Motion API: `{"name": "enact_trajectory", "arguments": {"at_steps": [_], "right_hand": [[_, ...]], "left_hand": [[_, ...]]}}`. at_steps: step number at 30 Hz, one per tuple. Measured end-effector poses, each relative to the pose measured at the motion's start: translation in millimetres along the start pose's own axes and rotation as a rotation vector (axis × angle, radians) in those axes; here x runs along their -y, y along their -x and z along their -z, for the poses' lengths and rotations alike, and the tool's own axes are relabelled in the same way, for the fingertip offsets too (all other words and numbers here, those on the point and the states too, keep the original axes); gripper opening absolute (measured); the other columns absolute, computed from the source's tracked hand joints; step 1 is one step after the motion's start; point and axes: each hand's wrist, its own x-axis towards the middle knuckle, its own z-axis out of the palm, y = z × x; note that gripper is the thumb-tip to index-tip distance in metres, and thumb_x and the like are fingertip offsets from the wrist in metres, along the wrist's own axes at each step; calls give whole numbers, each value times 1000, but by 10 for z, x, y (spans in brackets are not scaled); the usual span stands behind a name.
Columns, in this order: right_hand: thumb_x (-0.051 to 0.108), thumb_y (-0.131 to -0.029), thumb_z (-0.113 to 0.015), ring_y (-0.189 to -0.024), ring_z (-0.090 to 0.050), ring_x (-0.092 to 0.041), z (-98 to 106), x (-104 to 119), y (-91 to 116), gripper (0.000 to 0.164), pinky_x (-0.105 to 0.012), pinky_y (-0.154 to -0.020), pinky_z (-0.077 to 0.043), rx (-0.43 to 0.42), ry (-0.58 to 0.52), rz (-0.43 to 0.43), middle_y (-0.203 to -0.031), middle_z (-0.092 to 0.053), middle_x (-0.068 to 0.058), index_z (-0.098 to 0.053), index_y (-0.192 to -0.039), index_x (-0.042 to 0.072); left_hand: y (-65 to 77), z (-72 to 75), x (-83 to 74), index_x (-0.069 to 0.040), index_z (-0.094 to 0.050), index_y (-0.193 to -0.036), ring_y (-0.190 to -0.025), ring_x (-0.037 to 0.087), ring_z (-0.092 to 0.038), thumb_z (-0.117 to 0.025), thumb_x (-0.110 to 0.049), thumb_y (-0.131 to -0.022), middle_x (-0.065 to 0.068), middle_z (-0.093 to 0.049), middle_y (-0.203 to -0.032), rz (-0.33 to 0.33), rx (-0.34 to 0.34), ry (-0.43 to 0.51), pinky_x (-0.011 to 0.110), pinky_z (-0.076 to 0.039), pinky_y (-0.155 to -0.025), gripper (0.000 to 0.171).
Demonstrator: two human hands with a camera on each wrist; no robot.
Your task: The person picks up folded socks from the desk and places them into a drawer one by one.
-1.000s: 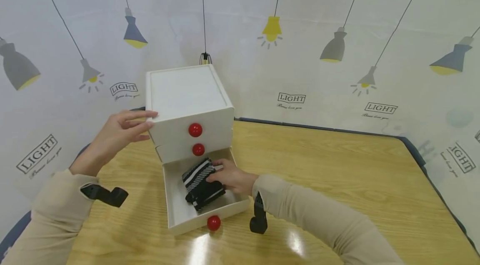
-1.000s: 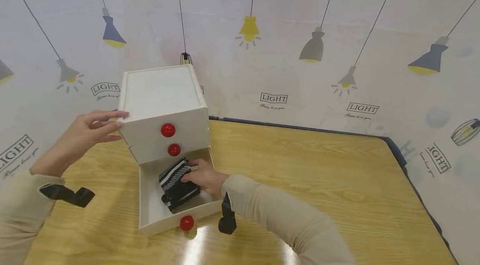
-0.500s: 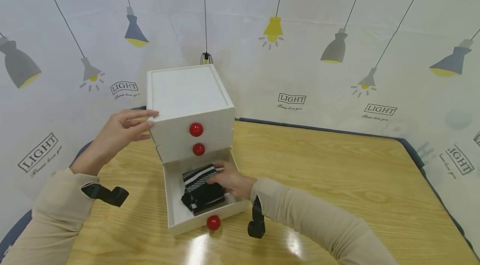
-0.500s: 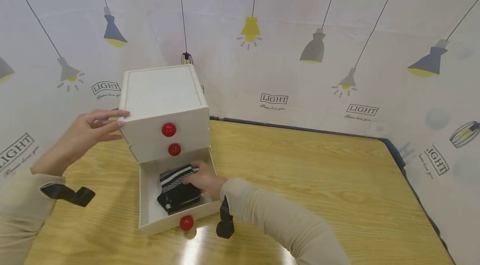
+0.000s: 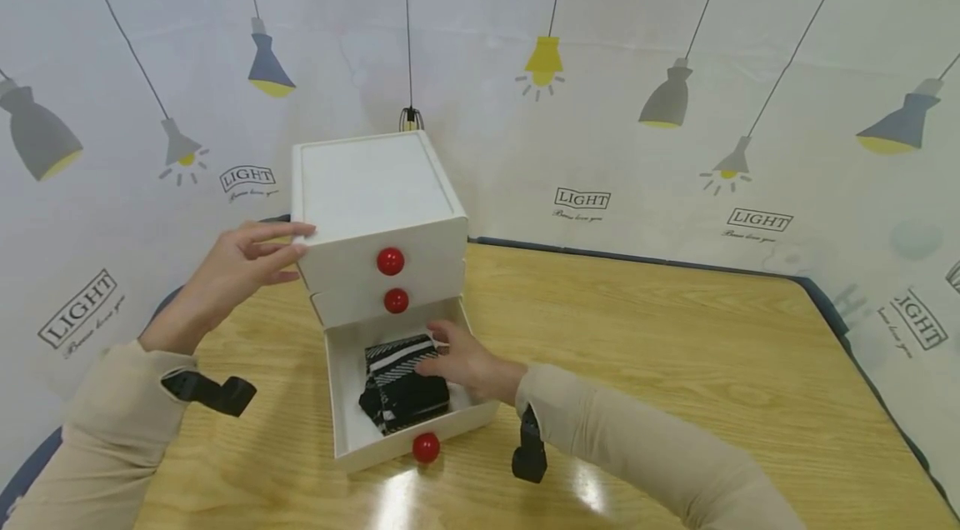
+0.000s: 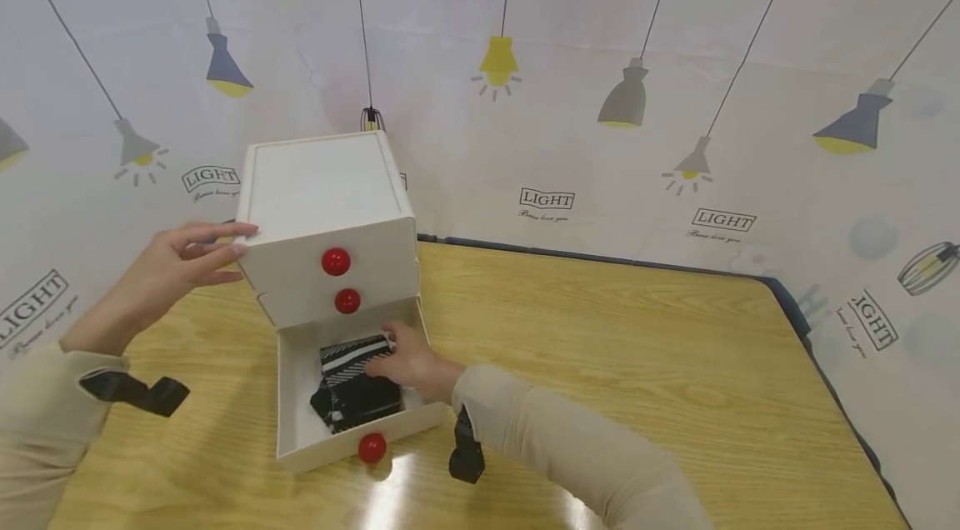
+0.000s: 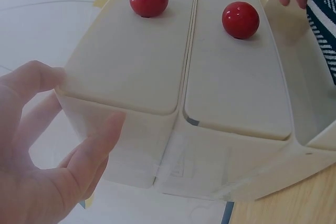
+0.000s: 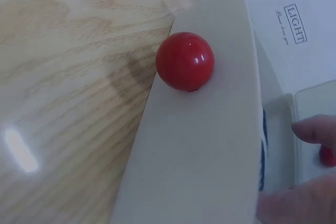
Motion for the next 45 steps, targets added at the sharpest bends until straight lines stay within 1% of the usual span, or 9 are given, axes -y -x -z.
{"name": "enact_trajectory", "arguments": {"at_steps": [4, 10, 14, 19, 25, 30, 35, 41, 45], "right_hand": [[10, -80, -64, -123, -32, -36, 93, 49, 138, 67, -45, -101, -32, 84, 100, 106, -138, -28, -17, -27, -136, 2], [15, -82, -63, -127, -26, -33, 217, 99, 364, 73, -49, -101, -32, 199, 154, 185, -144, -19, -9, -19, -141, 10], [14, -83, -63, -127, -26, -32, 270, 87, 498, 73, -48, -98, -35, 240, 148, 223, -144, -19, -7, -20, -141, 14], [10, -84, -60, -125, -30, -33, 270, -30, 677, 66, -45, -100, -35, 303, 62, 252, -142, -25, -12, -25, -139, 5], [6, -84, -60, -115, -43, -34, 143, -223, 861, 47, -34, -95, -42, 228, -6, 346, -129, -43, -18, -43, -126, -5], [5, -82, -62, -105, -50, -37, 8, -411, 913, 38, -38, -90, -46, 184, -72, 419, -116, -52, -22, -50, -115, -9], [4, -81, -63, -103, -50, -38, -114, -577, 925, 37, -37, -88, -47, 144, -165, 420, -114, -52, -23, -51, -112, -10], [0, -80, -62, -98, -52, -42, -233, -758, 889, 38, -40, -86, -48, 126, -209, 496, -112, -50, -29, -49, -112, -14], [-5, -78, -62, -95, -55, -39, -310, -841, 843, 39, -34, -83, -50, 100, -224, 508, -112, -48, -31, -48, -113, -14]], "left_hand": [[-6, 5, 1, -3, -45, -128, -91, -1, -54, -51, -28, -91, 15, -24, -128, 2, -2, 9, 24, -51, -78, 45], [-8, 6, 3, -3, -45, -128, -91, -1, -54, -50, -27, -91, 15, -23, -129, -5, 2, 5, 22, -51, -78, 45], [4, 7, 8, -2, -44, -128, -92, -1, -53, -50, -27, -91, 14, -24, -128, -10, 5, -6, 22, -51, -78, 45], [14, -2, 9, -2, -44, -128, -93, -1, -53, -49, -26, -92, 15, -23, -129, -14, 6, -4, 22, -51, -78, 44], [17, -5, 16, -3, -45, -128, -92, -2, -53, -50, -25, -92, 14, -24, -126, -20, -3, 1, 22, -51, -78, 43], [8, -9, 22, -2, -45, -127, -92, -2, -53, -50, -24, -92, 13, -26, -122, -27, -11, -1, 22, -51, -77, 42], [15, -9, 26, -2, -45, -128, -92, -1, -53, -50, -24, -92, 11, -27, -119, -24, -11, -6, 23, -51, -78, 43], [17, -12, 24, -2, -46, -127, -92, 0, -53, -50, -24, -92, 11, -28, -118, -36, -15, 8, 23, -51, -78, 41], [14, -15, 17, -2, -46, -127, -92, 0, -53, -50, -23, -91, 11, -29, -116, -38, -16, 12, 23, -51, -77, 42]]}}
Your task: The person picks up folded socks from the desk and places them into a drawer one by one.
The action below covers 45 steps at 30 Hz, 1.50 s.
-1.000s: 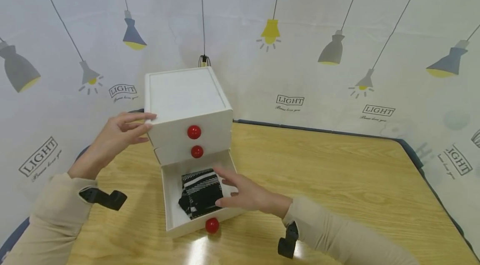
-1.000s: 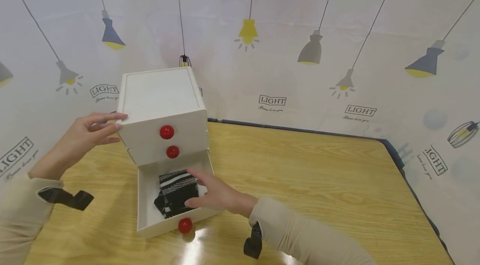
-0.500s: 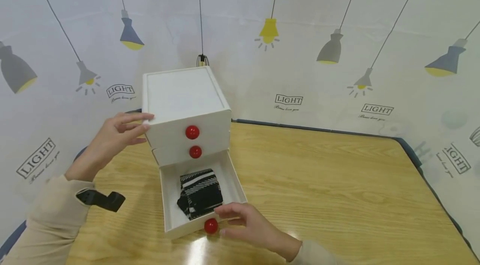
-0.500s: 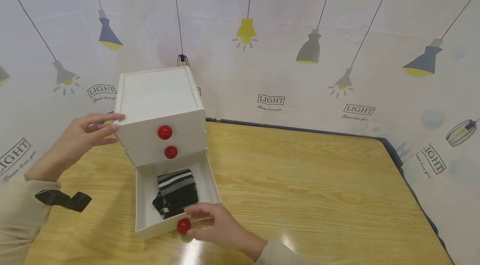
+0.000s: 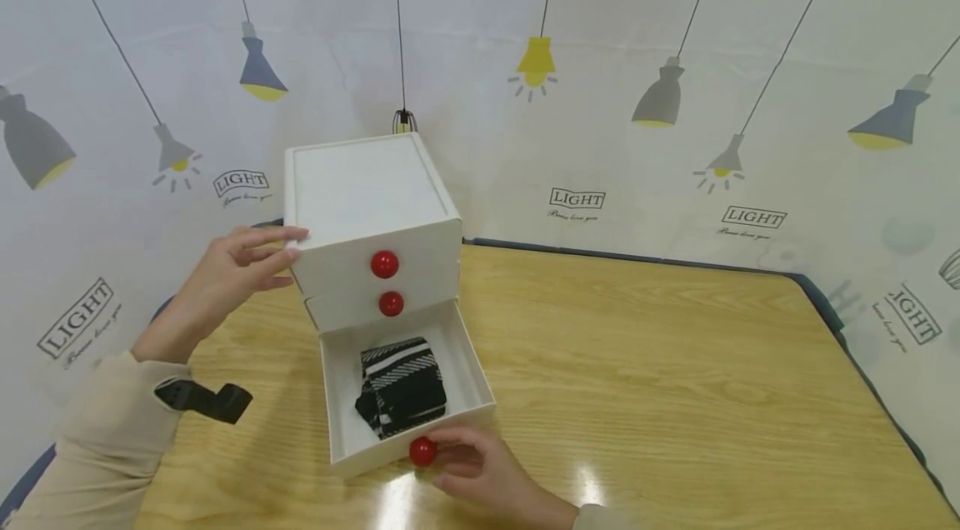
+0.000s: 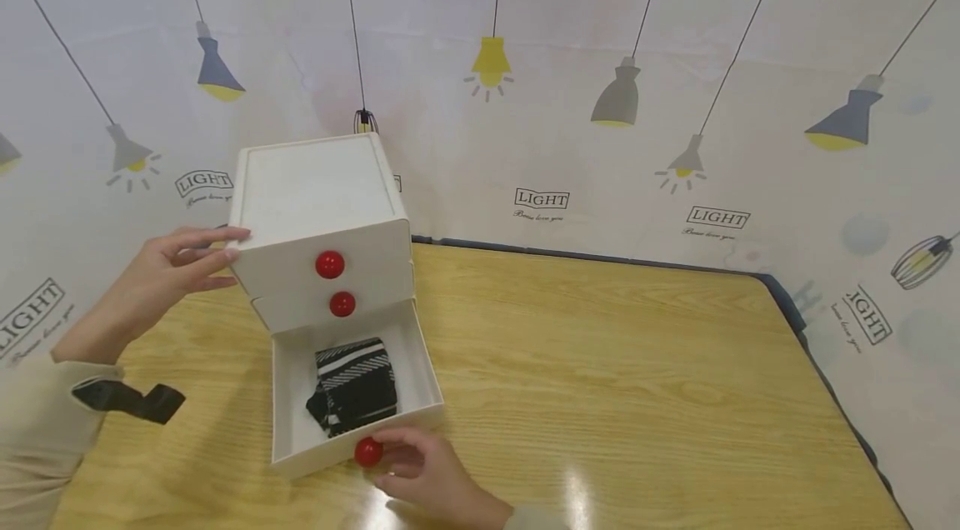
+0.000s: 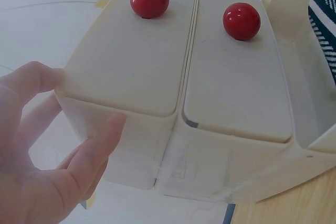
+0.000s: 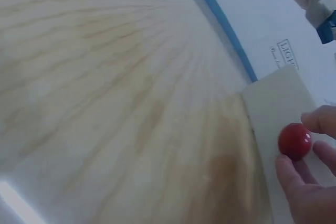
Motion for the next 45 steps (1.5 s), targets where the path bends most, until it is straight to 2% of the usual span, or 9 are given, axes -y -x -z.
{"name": "enact_trajectory", "arguments": {"at_steps": [4, 8, 12, 18, 25, 29, 33, 39, 45], "right_hand": [[-10, -74, -62, -92, -57, -31, -87, -59, 8, 43, -26, -80, -51, -75, -27, -73, -115, -45, -27, -48, -115, -10], [-14, -73, -59, -91, -57, -34, -165, -80, 12, 44, -26, -78, -51, -135, -83, -113, -116, -42, -26, -47, -115, -10], [-15, -73, -59, -88, -57, -37, -181, -80, 0, 39, -26, -77, -52, -154, -34, -55, -112, -45, -27, -48, -111, -11], [-9, -73, -63, -86, -60, -24, -196, -56, -66, 35, -25, -75, -53, -189, 39, -9, -108, -50, -24, -53, -107, -8], [-3, -73, -67, -82, -60, -19, -222, -33, -259, 31, -23, -73, -54, -292, 48, -82, -103, -55, -15, -59, -103, -2], [-4, -74, -67, -79, -60, -19, -207, -45, -378, 29, -21, -70, -53, -325, 50, -110, -101, -56, -14, -60, -102, -2], [-9, -74, -64, -80, -60, -26, -195, 19, -503, 28, -19, -71, -53, -338, 31, -112, -101, -56, -18, -58, -101, -7], [-9, -76, -62, -83, -58, -30, -173, 177, -701, 26, -16, -69, -51, -353, 40, -133, -100, -55, -18, -57, -101, -8], [-7, -78, -62, -87, -57, -30, -115, 112, -886, 24, -19, -73, -52, -344, 98, -113, -102, -55, -18, -58, -102, -7]], "left_hand": [[-5, 0, 2, -3, -46, -127, -92, 0, -53, -50, -23, -92, 10, -29, -116, -6, 3, 4, 23, -51, -77, 41], [-6, 0, 2, -3, -47, -126, -92, 0, -53, -50, -22, -92, 10, -29, -115, -15, 5, 10, 23, -51, -77, 40], [-4, -1, 1, -3, -47, -126, -92, 0, -53, -50, -22, -92, 10, -29, -116, -18, 5, 13, 22, -51, -77, 40], [-4, 4, 6, -3, -46, -127, -92, -1, -53, -50, -23, -92, 10, -28, -117, -5, 7, 4, 22, -51, -77, 41], [-16, 7, 18, -3, -46, -128, -93, -1, -53, -50, -24, -91, 10, -28, -120, -2, 6, -15, 21, -51, -77, 42], [-11, 6, 21, -4, -46, -128, -92, -1, -53, -50, -25, -92, 10, -28, -119, 2, 4, -16, 21, -51, -77, 42], [-6, 2, 13, -4, -46, -127, -93, 0, -53, -50, -24, -92, 10, -27, -120, -4, 6, -4, 21, -51, -77, 41], [-14, 2, 6, -4, -48, -126, -93, 0, -53, -50, -24, -91, 9, -28, -118, -7, 8, 18, 22, -51, -77, 40], [-9, 4, 15, -4, -48, -126, -92, 1, -53, -50, -24, -91, 8, -29, -116, -1, 2, 1, 22, -51, -77, 40]]}}
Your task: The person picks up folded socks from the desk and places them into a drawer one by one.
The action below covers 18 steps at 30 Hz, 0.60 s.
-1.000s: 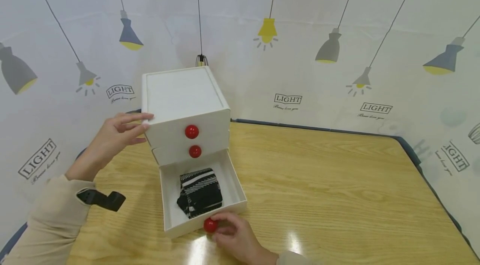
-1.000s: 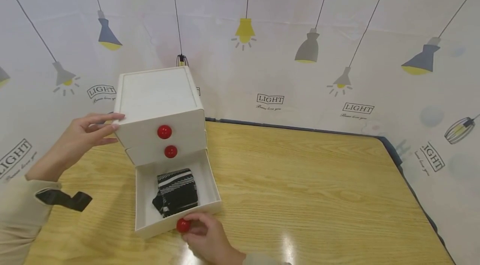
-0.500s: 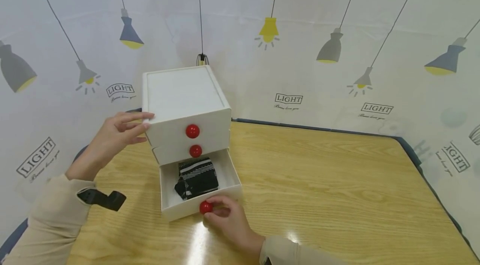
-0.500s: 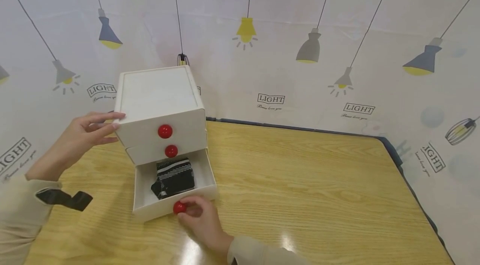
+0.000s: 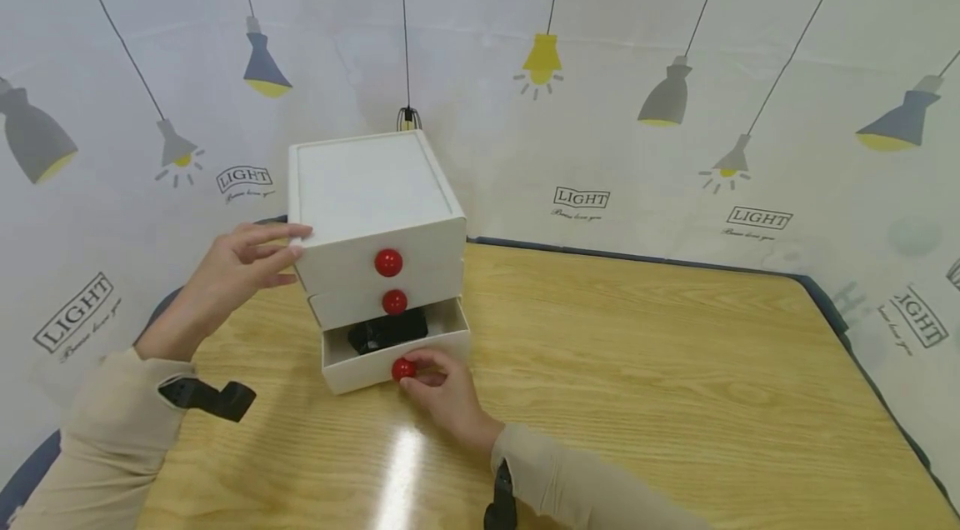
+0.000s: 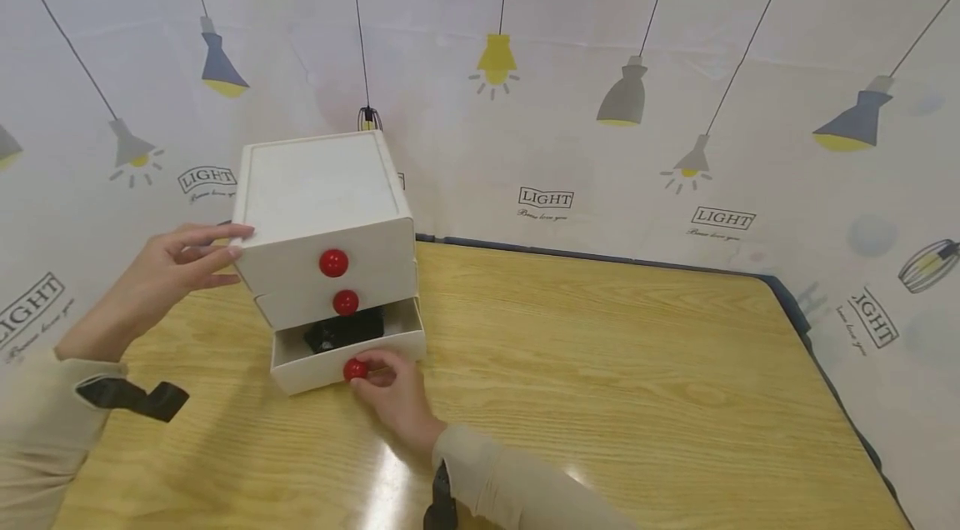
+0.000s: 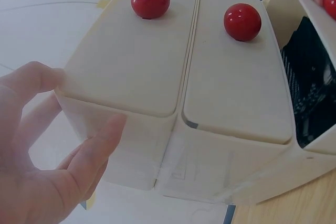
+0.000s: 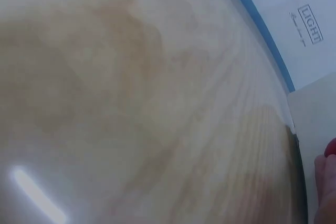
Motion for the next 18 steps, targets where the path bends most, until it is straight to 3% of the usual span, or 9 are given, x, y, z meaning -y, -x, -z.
{"name": "enact_trajectory", "arguments": {"at_steps": [7, 11, 14, 18], "right_hand": [[-6, -76, -65, -87, -57, -24, -2, -293, -277, 25, -18, -71, -52, -20, 36, 56, -100, -57, -14, -60, -101, -5], [-7, -76, -64, -90, -56, -28, -2, -223, -336, 24, -15, -71, -50, -16, 55, 58, -99, -57, -17, -60, -100, -7], [-10, -75, -62, -92, -54, -34, -7, -73, -330, 24, -19, -74, -50, -11, 75, 52, -99, -56, -22, -58, -99, -11], [-9, -76, -62, -93, -53, -35, -16, -55, -396, 25, -24, -76, -51, -11, 92, 39, -100, -56, -22, -58, -100, -10]], "left_hand": [[-6, -3, 24, -4, -47, -127, -92, 3, -53, -50, -25, -91, 8, -28, -116, 9, 4, 0, 23, -52, -77, 41], [-14, 0, 32, -5, -47, -127, -92, 2, -53, -50, -24, -91, 8, -28, -117, 1, 3, -3, 22, -52, -77, 40], [-15, 4, 40, -6, -48, -126, -93, 2, -52, -50, -24, -91, 8, -28, -118, -5, 1, -8, 22, -52, -76, 39], [-17, 7, 52, -6, -48, -126, -92, 2, -53, -50, -24, -92, 8, -28, -117, -10, -1, -8, 22, -52, -76, 39]]}}
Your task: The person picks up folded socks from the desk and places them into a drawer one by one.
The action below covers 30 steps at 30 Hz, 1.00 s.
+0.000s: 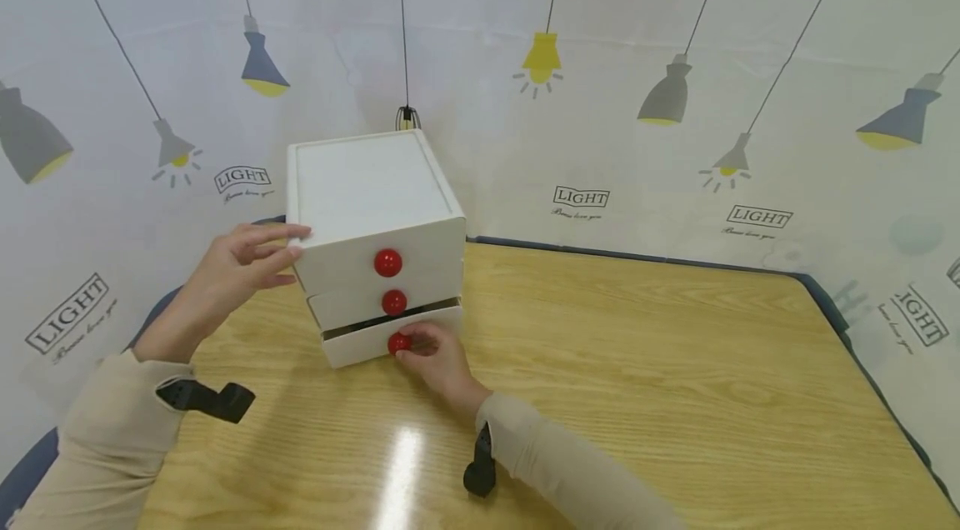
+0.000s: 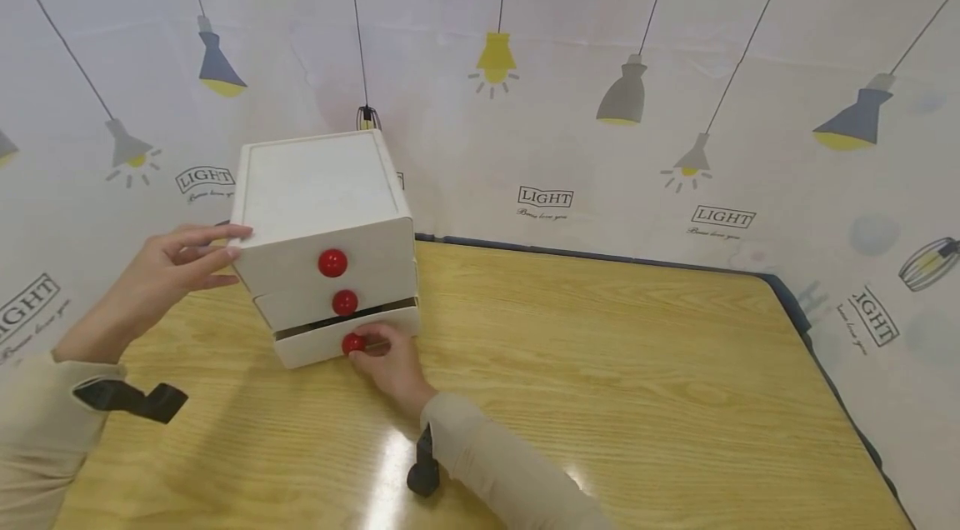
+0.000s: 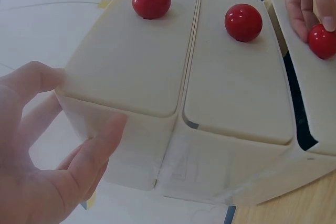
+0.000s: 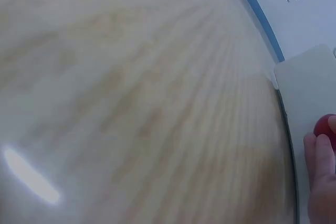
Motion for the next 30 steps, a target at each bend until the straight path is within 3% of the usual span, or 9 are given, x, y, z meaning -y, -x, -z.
{"name": "enact_trajectory", "arguments": {"at_steps": [14, 19, 25, 27, 30], "right_hand": [[-8, -77, -61, -95, -51, -36, 51, 28, -117, 25, -27, -78, -50, 24, 4, -55, -101, -54, -22, -57, -102, -9], [-10, -79, -57, -99, -50, -39, 118, 20, -70, 26, -37, -84, -49, 69, 10, 6, -105, -52, -25, -54, -105, -12], [-9, -83, -54, -98, -52, -40, 332, -66, 80, 26, -30, -82, -51, 153, 68, 78, -109, -50, -28, -52, -108, -13], [-6, -84, -54, -98, -54, -38, 444, -141, 149, 26, -27, -81, -51, 166, 99, 81, -109, -51, -26, -52, -109, -11], [-3, -84, -55, -100, -52, -36, 655, -253, 264, 26, -30, -83, -51, 164, 161, 91, -110, -51, -21, -54, -110, -8]], "left_hand": [[-18, -26, -9, -4, -47, -127, -93, 0, -52, -49, -24, -92, 9, -29, -114, 0, 5, -2, 22, -52, -76, 40], [-43, -37, 11, -4, -44, -129, -94, 0, -52, -49, -25, -92, 10, -29, -118, -2, 15, -4, 22, -52, -77, 43], [-10, 12, 36, -5, -43, -131, -97, 0, -51, -49, -24, -92, 11, -28, -126, 4, 15, 4, 21, -51, -78, 43], [25, 33, 38, -6, -43, -131, -102, 4, -48, -48, -25, -93, 11, -28, -128, 15, 2, -40, 22, -51, -79, 43], [88, 23, 16, -6, -44, -130, -117, 22, -35, -49, -26, -92, 14, -26, -133, 16, -63, -118, 41, -42, -94, 43]]}}
